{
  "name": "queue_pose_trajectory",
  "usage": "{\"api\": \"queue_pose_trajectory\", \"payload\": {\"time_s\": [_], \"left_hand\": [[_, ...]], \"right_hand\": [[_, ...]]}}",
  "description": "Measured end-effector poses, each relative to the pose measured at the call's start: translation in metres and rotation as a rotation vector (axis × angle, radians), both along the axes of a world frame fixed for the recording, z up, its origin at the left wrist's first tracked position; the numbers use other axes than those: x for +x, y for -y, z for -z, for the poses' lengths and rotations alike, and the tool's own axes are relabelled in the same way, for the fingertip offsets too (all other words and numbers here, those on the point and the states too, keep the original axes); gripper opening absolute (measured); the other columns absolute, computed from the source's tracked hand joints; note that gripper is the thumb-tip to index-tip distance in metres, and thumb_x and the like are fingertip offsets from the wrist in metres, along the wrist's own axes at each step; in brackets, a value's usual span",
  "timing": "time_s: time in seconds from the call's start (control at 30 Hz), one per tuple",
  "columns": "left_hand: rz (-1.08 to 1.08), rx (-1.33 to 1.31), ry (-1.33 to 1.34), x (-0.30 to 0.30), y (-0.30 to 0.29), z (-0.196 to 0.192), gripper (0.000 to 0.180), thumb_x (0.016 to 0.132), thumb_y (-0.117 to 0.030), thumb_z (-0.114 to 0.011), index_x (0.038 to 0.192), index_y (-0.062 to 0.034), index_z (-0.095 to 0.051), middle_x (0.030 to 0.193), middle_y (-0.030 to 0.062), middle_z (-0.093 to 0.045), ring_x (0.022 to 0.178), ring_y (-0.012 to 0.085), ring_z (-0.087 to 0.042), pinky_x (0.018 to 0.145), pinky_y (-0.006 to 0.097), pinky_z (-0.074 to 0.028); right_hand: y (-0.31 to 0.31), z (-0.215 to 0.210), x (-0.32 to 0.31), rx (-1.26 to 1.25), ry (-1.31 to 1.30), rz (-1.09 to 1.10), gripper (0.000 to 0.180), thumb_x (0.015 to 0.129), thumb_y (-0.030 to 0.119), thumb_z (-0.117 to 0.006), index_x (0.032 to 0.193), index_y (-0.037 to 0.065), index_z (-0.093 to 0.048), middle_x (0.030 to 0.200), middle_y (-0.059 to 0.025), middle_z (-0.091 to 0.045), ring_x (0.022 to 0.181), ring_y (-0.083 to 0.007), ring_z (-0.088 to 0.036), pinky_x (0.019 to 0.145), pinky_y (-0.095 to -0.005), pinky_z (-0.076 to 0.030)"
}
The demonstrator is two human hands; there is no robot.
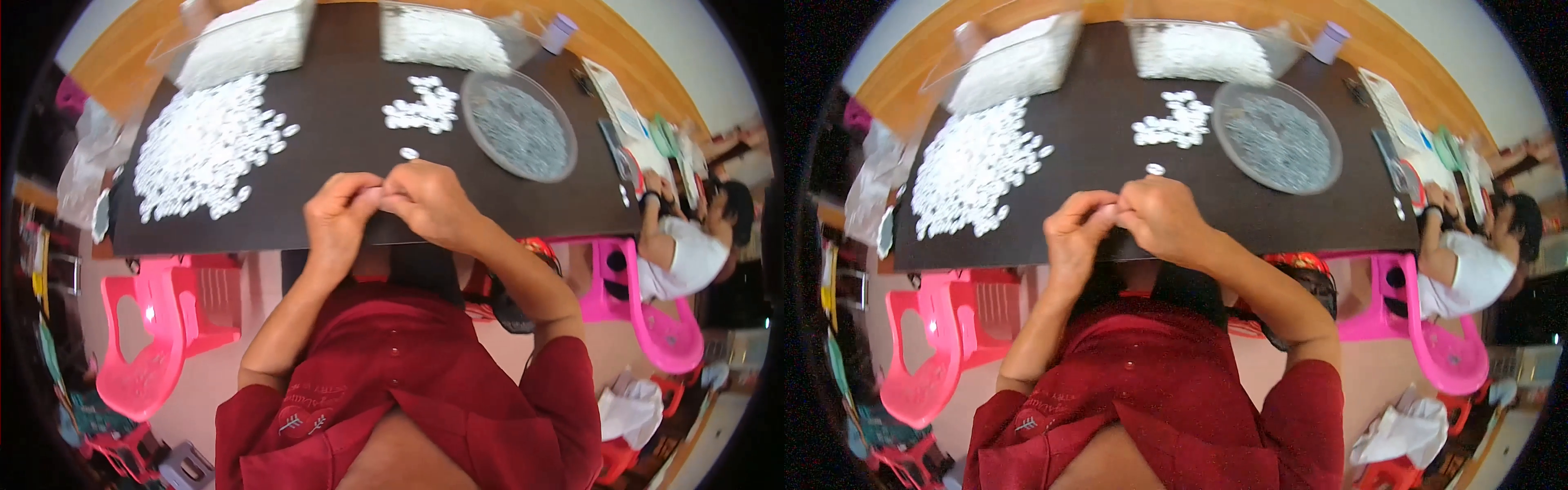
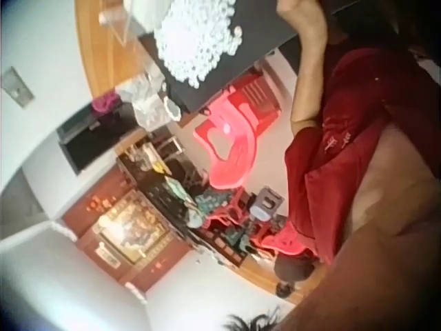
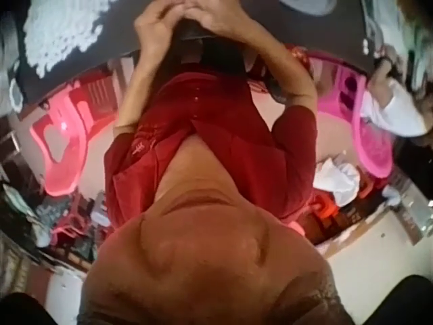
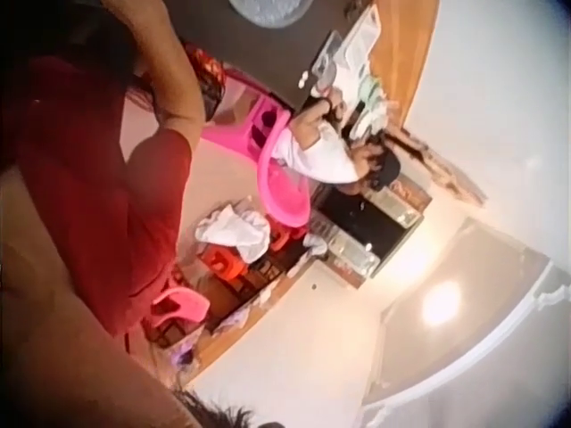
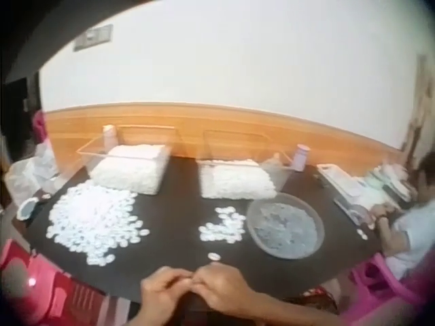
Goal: The person is manually assembling small white plastic components by inserting small grey pins into them.
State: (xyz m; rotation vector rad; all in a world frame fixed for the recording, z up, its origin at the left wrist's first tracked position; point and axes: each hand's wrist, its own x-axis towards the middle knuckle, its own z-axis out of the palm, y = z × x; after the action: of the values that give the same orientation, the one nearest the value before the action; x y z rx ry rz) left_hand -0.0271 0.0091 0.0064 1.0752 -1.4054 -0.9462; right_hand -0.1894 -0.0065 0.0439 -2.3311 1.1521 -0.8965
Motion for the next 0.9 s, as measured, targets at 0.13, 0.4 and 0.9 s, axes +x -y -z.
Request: {"api": "queue_pose_trajectory", "payload": {"time_s": [0.13, 0.4, 0.9], "left_hand": [[0.137, 0.198, -0.155, -0.01, -0.009, -0.013, 0.011, 0.084, -0.005, -0.061, 0.092, 0.0013, -0.065, 0.078, 0.0016, -0.058, 0.064, 0.0065, -0.053, 0.058, 0.02, -0.045], [0.075, -0.017, 0.138, -0.018, -0.018, -0.021, 0.013, 0.087, -0.001, -0.056, 0.099, 0.0018, -0.062, 0.083, 0.0018, -0.055, 0.069, 0.0079, -0.05, 0.06, 0.02, -0.042], [0.18, 0.001, 0.336, 0.009, 0.008, 0.013, 0.01, 0.093, -0.01, -0.051, 0.092, -0.0009, -0.055, 0.077, 0.0021, -0.052, 0.064, 0.0076, -0.047, 0.056, 0.021, -0.039]], "right_hand": [[-0.011, 0.007, -0.01, 0.089, 0.253, 0.115, 0.012, 0.076, 0.013, -0.066, 0.077, 0.002, -0.06, 0.071, -0.0126, -0.057, 0.064, -0.0267, -0.058, 0.058, -0.0349, -0.045], [-0.028, 0.022, -0.002, 0.016, 0.562, 0.243, 0.008, 0.076, 0.004, -0.061, 0.083, 0.002, -0.057, 0.074, -0.0133, -0.058, 0.071, -0.0291, -0.058, 0.063, -0.0377, -0.047], [-0.268, 0.158, -0.104, 0.763, 0.267, 0.897, 0.012, 0.078, 0.003, -0.054, 0.081, -0.003, -0.064, 0.072, -0.0119, -0.064, 0.061, -0.0162, -0.06, 0.055, -0.0303, -0.047]]}}
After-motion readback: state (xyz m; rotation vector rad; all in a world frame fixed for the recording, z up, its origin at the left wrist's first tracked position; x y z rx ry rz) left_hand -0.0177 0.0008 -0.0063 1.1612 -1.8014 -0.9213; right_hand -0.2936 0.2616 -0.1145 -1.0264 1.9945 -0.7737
